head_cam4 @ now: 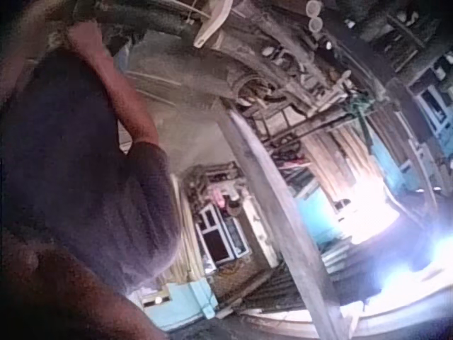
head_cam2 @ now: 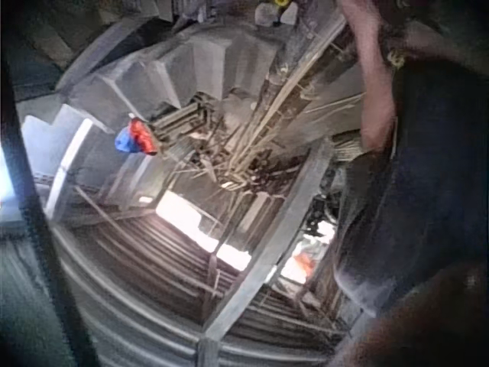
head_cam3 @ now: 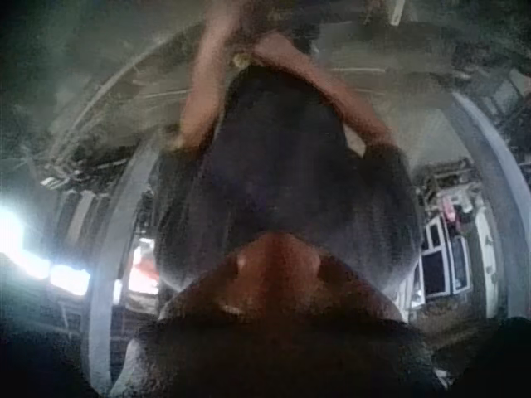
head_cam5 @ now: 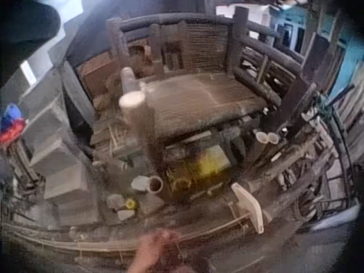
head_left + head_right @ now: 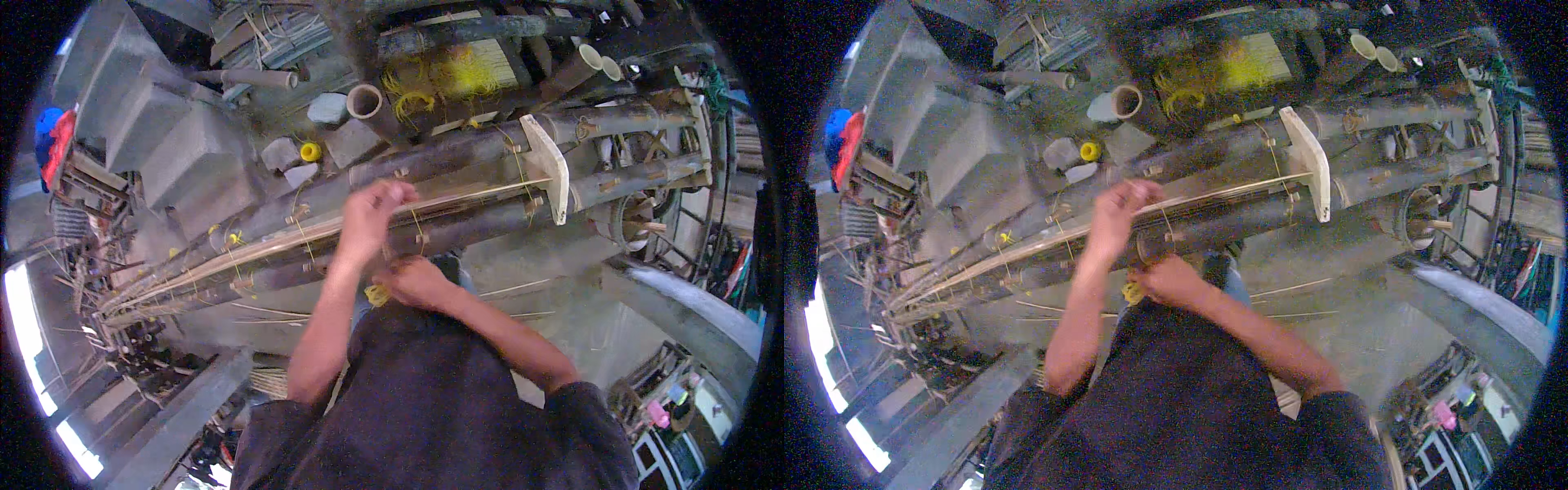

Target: The person repeatedly ties yellow rope around a bundle of thin wooden sticks resting on a metal frame. They pull the rope, wrap it around the sticks, and secure it in place multiple times along the length of the bundle.

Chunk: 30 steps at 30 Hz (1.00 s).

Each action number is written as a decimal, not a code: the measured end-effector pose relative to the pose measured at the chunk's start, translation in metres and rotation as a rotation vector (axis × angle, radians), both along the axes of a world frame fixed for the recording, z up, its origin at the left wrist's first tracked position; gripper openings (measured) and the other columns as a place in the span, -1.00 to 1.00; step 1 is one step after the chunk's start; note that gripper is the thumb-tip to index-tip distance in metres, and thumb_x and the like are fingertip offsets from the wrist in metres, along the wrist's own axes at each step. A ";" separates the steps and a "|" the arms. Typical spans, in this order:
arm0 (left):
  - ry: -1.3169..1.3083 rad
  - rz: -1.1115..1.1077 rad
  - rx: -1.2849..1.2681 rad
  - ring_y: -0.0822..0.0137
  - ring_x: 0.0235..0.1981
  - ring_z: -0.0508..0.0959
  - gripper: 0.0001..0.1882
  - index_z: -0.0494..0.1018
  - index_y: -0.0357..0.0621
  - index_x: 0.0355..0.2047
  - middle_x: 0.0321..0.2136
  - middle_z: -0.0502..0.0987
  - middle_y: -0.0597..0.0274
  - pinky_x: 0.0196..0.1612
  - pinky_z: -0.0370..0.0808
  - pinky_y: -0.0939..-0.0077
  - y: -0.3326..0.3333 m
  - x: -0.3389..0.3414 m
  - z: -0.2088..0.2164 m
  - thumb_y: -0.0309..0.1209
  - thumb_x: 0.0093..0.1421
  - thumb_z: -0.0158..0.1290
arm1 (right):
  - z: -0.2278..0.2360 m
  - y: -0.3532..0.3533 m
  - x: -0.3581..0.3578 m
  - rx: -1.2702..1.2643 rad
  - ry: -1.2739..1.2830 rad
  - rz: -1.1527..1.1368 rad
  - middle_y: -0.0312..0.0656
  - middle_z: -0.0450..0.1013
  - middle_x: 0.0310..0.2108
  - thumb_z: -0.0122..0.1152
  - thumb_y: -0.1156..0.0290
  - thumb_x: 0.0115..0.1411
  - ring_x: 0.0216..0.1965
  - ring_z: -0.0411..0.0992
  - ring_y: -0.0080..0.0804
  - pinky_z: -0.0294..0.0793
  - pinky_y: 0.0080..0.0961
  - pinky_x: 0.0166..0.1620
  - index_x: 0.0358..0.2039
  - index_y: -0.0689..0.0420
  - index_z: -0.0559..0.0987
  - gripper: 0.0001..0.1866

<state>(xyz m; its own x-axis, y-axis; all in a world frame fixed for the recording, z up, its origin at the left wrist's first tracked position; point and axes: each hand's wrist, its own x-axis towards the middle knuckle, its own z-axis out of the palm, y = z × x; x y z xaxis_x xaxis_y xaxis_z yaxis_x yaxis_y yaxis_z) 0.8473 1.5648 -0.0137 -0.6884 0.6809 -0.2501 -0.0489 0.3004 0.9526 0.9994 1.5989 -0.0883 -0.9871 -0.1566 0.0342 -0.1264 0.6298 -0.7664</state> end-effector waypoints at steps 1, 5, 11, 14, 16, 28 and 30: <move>-0.013 -0.022 0.025 0.40 -0.41 0.49 -0.63 0.52 -0.23 -0.37 -0.47 0.55 0.31 -0.26 0.42 0.42 0.013 -0.018 0.014 -0.16 0.32 -0.07 | -0.008 -0.005 -0.004 0.041 0.018 0.002 -0.04 0.52 -0.51 0.08 0.32 0.15 -0.48 0.53 -0.03 0.54 -0.07 -0.35 -0.15 -0.03 0.51 -0.77; 0.085 -0.137 -0.067 0.44 -0.48 0.39 -0.69 0.41 -0.21 -0.43 -0.54 0.43 0.38 -0.40 0.34 0.41 0.081 -0.082 -0.024 -0.22 0.31 -0.11 | 0.016 0.017 0.007 0.070 -0.146 -0.011 -0.04 0.51 -0.55 0.01 0.23 0.19 -0.54 0.50 0.07 0.52 -0.03 -0.45 -0.11 -0.05 0.49 -0.73; 0.403 -0.727 -0.440 0.10 -0.45 0.56 -0.59 0.48 -0.19 -0.24 -0.47 0.56 0.13 -0.32 0.47 0.24 0.078 -0.141 -0.093 -0.07 0.28 -0.11 | -0.027 0.051 0.125 -1.002 -0.201 -1.265 -0.24 0.40 -0.17 -0.03 0.44 0.29 -0.17 0.39 -0.52 0.41 -0.50 -0.15 0.00 0.13 0.42 -0.72; 0.632 -0.727 -0.843 0.02 -0.26 0.58 -0.63 0.54 -0.13 -0.22 -0.30 0.58 -0.01 -0.22 0.49 0.18 0.091 -0.140 -0.038 -0.11 0.26 -0.08 | -0.027 0.045 0.195 -0.815 -0.504 -1.338 -0.19 0.41 -0.14 0.00 0.40 0.29 -0.18 0.41 -0.47 0.41 -0.48 -0.11 0.15 0.12 0.35 -0.59; 0.927 -0.433 -0.541 0.02 -0.25 0.58 -0.63 0.54 -0.11 -0.20 -0.26 0.57 0.00 -0.19 0.49 0.18 0.079 -0.123 -0.032 -0.10 0.24 -0.05 | 0.002 0.053 0.186 -1.013 -0.476 -1.415 -0.15 0.42 -0.13 0.03 0.38 0.28 -0.15 0.42 -0.44 0.41 -0.45 -0.08 0.15 0.12 0.37 -0.58; 0.723 -0.015 0.037 0.02 -0.34 0.57 -0.81 0.55 -0.08 -0.31 -0.36 0.58 0.09 -0.21 0.45 0.21 0.127 0.108 -0.057 -0.27 0.14 0.11 | 0.217 0.242 -0.032 0.416 0.031 0.259 -0.05 0.49 -0.20 0.20 0.44 0.05 -0.17 0.49 -0.12 0.47 -0.22 -0.17 -0.17 0.17 0.59 -0.71; 0.778 -0.072 -0.154 0.07 -0.38 0.56 -0.82 0.56 -0.06 -0.33 -0.43 0.57 0.12 -0.22 0.44 0.24 0.133 0.102 -0.049 -0.27 0.13 0.12 | 0.191 0.233 -0.083 0.284 0.062 0.391 -0.07 0.50 -0.22 0.22 0.37 0.05 -0.21 0.48 -0.05 0.46 -0.18 -0.18 -0.18 0.15 0.58 -0.70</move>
